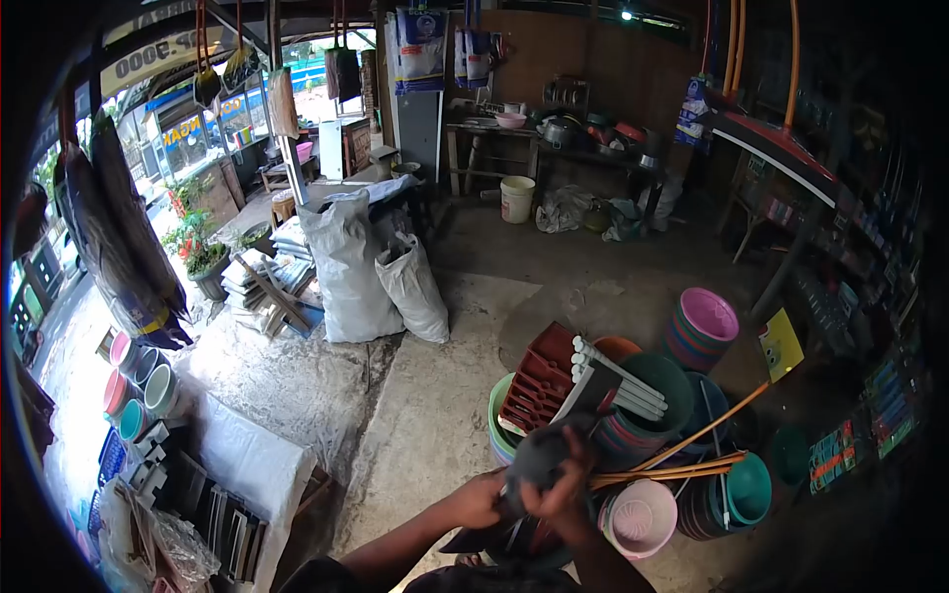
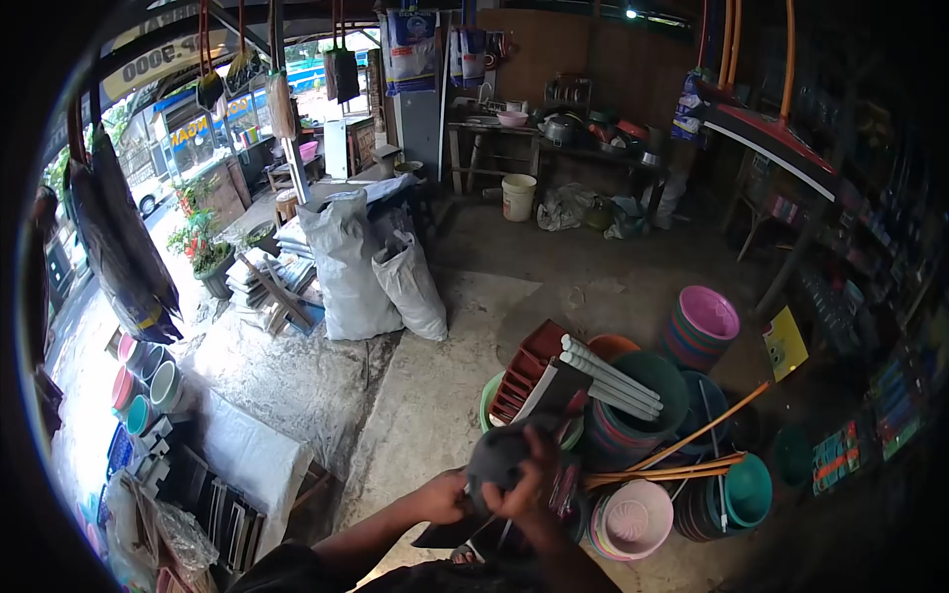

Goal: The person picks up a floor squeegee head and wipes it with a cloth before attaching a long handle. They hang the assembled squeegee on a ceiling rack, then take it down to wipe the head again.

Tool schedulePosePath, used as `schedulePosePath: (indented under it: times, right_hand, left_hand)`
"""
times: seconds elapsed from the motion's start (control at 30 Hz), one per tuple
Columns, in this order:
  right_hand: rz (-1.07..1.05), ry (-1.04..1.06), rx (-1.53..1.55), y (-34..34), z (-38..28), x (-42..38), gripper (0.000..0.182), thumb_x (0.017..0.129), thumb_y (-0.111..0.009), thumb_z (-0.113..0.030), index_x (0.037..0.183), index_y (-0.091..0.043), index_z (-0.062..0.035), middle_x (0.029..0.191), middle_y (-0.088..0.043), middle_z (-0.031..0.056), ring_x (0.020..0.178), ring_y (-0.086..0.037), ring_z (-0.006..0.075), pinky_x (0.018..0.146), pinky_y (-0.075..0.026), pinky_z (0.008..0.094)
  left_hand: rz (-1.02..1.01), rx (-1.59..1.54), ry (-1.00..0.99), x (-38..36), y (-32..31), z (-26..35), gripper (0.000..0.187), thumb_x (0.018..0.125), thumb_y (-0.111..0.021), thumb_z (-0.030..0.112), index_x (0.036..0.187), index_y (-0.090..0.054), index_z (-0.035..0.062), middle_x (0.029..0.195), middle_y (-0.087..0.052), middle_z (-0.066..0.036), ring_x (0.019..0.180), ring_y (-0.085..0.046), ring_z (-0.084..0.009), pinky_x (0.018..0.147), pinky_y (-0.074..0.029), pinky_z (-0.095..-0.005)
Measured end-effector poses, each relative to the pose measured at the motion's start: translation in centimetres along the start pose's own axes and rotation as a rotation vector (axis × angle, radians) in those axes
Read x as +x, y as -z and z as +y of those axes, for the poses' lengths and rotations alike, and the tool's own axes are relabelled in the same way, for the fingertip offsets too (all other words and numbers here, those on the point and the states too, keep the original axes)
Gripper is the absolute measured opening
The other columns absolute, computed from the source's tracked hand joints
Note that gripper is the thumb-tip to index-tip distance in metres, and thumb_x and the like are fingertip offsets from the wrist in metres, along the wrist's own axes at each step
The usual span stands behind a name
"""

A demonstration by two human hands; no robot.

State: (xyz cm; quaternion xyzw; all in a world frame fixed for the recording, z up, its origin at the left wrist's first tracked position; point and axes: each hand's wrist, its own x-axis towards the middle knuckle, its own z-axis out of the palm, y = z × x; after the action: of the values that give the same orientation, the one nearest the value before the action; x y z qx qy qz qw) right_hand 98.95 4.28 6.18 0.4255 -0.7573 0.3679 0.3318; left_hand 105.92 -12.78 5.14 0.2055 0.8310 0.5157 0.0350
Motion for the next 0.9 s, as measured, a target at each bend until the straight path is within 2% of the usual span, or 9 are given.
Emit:
schedulePosePath:
  times: [0.07, 0.13, 0.27, 0.33, 0.47, 0.7, 0.77, 0.8, 0.9]
  right_hand:
    - [0.247, -0.066, 0.02, -1.0, 3.2, 0.3, 0.069, 0.076, -0.063, -0.029, 0.125, -0.027, 0.0048, 0.133, -0.031, 0.0301, 0.117, -0.038, 0.0447, 0.1, -0.03, 0.05]
    - [0.338, -0.384, 0.147, -0.3, 4.4, 1.8, 0.08, 0.076, -0.063, -0.026, 0.132, -0.016, 0.008, 0.136, -0.025, 0.0305, 0.119, -0.035, 0.0443, 0.102, -0.027, 0.0501]
    - [0.33, -0.344, -0.054, 1.3, 1.8, 3.7, 0.077, 0.078, -0.061, -0.03, 0.133, -0.022, 0.0068, 0.132, -0.028, 0.0312, 0.119, -0.034, 0.0454, 0.101, -0.027, 0.0533]
    - [0.012, -0.083, -0.328, 1.3, -0.6, 1.9, 0.07, 0.079, -0.058, -0.037, 0.131, -0.033, 0.0023, 0.132, -0.027, 0.0324, 0.119, -0.033, 0.0473, 0.099, -0.026, 0.058]
    - [-0.049, 0.209, -0.216, 1.4, -2.3, 2.0, 0.063, 0.079, -0.054, -0.042, 0.127, -0.042, -0.0015, 0.134, -0.026, 0.0328, 0.12, -0.031, 0.0495, 0.097, -0.026, 0.0611]
    - [0.135, 0.014, -0.206, 4.3, 1.8, 8.2, 0.061, 0.077, -0.059, -0.038, 0.123, -0.046, -0.0009, 0.129, -0.036, 0.0272, 0.115, -0.039, 0.0461, 0.092, -0.035, 0.0549]
    - [0.169, -0.169, 0.017, 3.5, 3.7, 7.9, 0.054, 0.081, -0.059, -0.028, 0.122, -0.045, 0.0034, 0.123, -0.042, 0.0265, 0.111, -0.045, 0.0408, 0.09, -0.039, 0.0469]
    - [0.175, -0.169, 0.009, 3.2, 4.7, 7.7, 0.054, 0.081, -0.059, -0.028, 0.122, -0.045, 0.0034, 0.123, -0.042, 0.0265, 0.111, -0.045, 0.0408, 0.09, -0.039, 0.0469]
    - [0.328, -0.484, 0.008, 2.5, 8.8, 6.3, 0.043, 0.088, -0.056, -0.022, 0.121, -0.044, 0.0049, 0.109, -0.053, 0.0228, 0.098, -0.055, 0.0336, 0.085, -0.043, 0.0394]
  left_hand:
    - [0.034, -0.008, 0.004, -0.3, 0.2, 2.0, 0.047, 0.077, -0.057, 0.011, 0.122, -0.047, 0.0083, 0.105, -0.058, -0.019, 0.098, -0.058, -0.0353, 0.084, -0.047, -0.0396]
    - [0.078, -0.01, 0.01, -0.5, 0.3, 2.5, 0.049, 0.074, -0.055, 0.005, 0.122, -0.048, 0.009, 0.103, -0.059, -0.017, 0.096, -0.06, -0.0326, 0.082, -0.048, -0.0387]
    - [0.113, 0.013, -0.028, -1.6, -0.9, 1.5, 0.042, 0.079, -0.058, 0.011, 0.121, -0.048, 0.0109, 0.104, -0.059, -0.017, 0.092, -0.06, -0.0358, 0.081, -0.048, -0.0399]
    - [0.089, -0.009, 0.066, -1.8, -1.3, 0.8, 0.039, 0.079, -0.059, 0.012, 0.117, -0.05, 0.0093, 0.102, -0.059, -0.018, 0.092, -0.06, -0.0366, 0.081, -0.048, -0.041]
    - [-0.022, 0.148, 0.019, -2.4, -0.5, 0.5, 0.031, 0.084, -0.058, 0.016, 0.113, -0.05, 0.008, 0.096, -0.06, -0.019, 0.088, -0.062, -0.036, 0.076, -0.048, -0.0409]
    - [0.061, -0.051, -0.013, -2.2, -0.7, 3.6, 0.035, 0.085, -0.055, 0.014, 0.119, -0.049, 0.0086, 0.101, -0.061, -0.018, 0.088, -0.062, -0.0344, 0.076, -0.049, -0.0401]
    - [0.01, -0.084, 0.006, -2.6, -0.9, 3.1, 0.038, 0.086, -0.055, 0.014, 0.123, -0.048, 0.0087, 0.104, -0.061, -0.018, 0.091, -0.062, -0.0323, 0.08, -0.048, -0.0376]
    - [0.003, -0.082, -0.001, -2.8, -1.0, 2.6, 0.038, 0.086, -0.055, 0.014, 0.123, -0.048, 0.0087, 0.104, -0.061, -0.018, 0.091, -0.062, -0.0323, 0.08, -0.048, -0.0376]
    - [-0.005, -0.116, 0.022, -3.5, -1.5, 0.5, 0.04, 0.086, -0.055, 0.012, 0.126, -0.048, 0.0084, 0.106, -0.061, -0.017, 0.096, -0.062, -0.0276, 0.084, -0.047, -0.0342]
